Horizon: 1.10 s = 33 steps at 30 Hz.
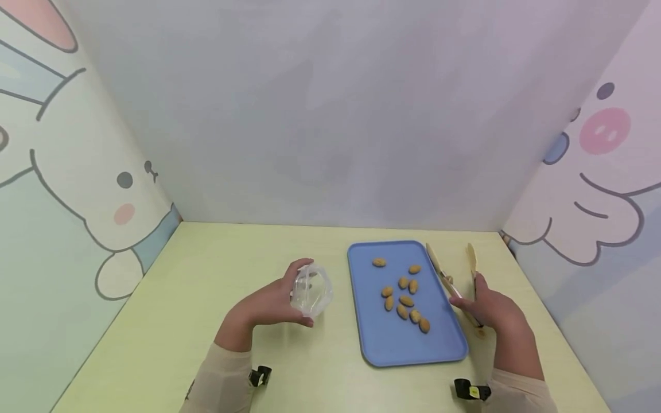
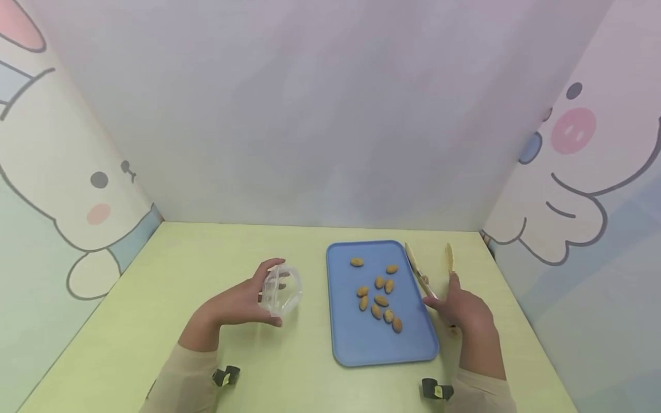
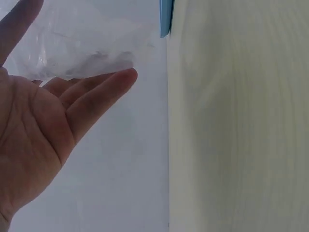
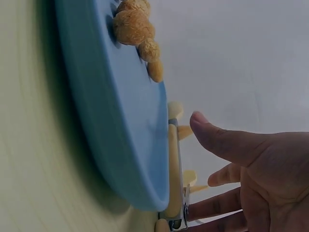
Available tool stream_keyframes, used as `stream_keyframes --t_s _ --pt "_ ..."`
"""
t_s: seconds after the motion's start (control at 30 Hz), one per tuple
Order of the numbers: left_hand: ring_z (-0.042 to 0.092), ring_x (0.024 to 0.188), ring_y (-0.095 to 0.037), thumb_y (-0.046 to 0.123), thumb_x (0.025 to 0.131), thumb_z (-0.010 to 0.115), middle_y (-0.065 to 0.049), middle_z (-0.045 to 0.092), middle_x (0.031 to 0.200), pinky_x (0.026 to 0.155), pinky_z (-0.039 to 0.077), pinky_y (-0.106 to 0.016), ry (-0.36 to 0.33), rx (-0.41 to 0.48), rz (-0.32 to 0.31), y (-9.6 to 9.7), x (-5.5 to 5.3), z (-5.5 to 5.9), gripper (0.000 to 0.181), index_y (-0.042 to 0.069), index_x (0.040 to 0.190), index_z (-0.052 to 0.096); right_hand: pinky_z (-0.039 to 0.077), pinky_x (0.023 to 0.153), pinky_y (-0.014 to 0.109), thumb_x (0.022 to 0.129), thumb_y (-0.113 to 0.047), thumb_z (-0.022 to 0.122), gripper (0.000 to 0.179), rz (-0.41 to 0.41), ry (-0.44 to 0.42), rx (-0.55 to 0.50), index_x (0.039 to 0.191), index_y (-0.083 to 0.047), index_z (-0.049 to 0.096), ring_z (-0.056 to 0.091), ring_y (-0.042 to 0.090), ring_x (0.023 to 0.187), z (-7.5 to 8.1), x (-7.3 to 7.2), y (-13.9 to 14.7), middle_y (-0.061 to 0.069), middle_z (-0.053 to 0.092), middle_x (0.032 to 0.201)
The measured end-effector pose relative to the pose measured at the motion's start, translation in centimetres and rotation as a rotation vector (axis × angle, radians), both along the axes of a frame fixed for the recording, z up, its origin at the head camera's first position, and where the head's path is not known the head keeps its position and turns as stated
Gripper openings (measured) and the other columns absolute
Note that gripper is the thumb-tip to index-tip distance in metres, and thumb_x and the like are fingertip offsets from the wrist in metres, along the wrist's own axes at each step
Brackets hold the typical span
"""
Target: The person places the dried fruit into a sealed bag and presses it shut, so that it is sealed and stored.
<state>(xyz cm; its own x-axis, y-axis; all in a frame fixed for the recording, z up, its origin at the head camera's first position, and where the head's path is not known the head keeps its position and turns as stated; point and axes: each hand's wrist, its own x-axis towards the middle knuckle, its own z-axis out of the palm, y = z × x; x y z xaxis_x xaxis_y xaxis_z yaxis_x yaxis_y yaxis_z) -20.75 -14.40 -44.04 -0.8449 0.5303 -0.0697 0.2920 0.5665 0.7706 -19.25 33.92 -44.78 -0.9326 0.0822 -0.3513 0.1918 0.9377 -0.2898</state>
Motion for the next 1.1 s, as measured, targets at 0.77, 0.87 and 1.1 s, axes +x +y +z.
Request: stream_keyframes --t_s 0.77,0.87,1.1 --pt "0.056 0.087 -0.02 0.037 0.064 0.092 -0.009 0.054 0.113 0.079 0.045 -0.038 -0.096 -0.061 -0.034 -1.0 -0.4 -1.5 0.114 0.037 0.149 0.015 0.047 0.068 0.051 0.082 -0.052 0.072 0.116 -0.063 0.1 0.059 0.149 0.013 0.002 0.061 0.047 0.087 -1.0 -0.6 0.0 0.043 0.055 0.113" --pt "0.056 0.086 -0.02 0.037 0.064 0.091 -0.009 0.054 0.111 0.079 0.045 -0.039 -0.097 -0.061 -0.04 -1.1 -0.5 -1.6 0.114 0.035 0.149 0.015 0.047 0.065 0.05 0.08 -0.049 0.075 0.121 -0.063 0.113 0.067 0.149 0.012 -0.003 0.061 0.043 0.081 -1.3 -0.7 -0.1 0.041 0.058 0.108" --pt "0.055 0.088 -0.021 0.037 0.065 0.091 -0.011 0.054 0.112 0.08 0.045 -0.04 -0.097 -0.075 -0.048 -1.0 -0.4 -1.3 0.114 0.033 0.149 0.016 0.046 0.064 0.05 0.084 -0.039 0.07 0.09 -0.079 0.136 0.003 0.13 0.022 0.021 0.058 0.041 0.077 -0.9 -0.1 0.9 0.039 0.053 0.099"
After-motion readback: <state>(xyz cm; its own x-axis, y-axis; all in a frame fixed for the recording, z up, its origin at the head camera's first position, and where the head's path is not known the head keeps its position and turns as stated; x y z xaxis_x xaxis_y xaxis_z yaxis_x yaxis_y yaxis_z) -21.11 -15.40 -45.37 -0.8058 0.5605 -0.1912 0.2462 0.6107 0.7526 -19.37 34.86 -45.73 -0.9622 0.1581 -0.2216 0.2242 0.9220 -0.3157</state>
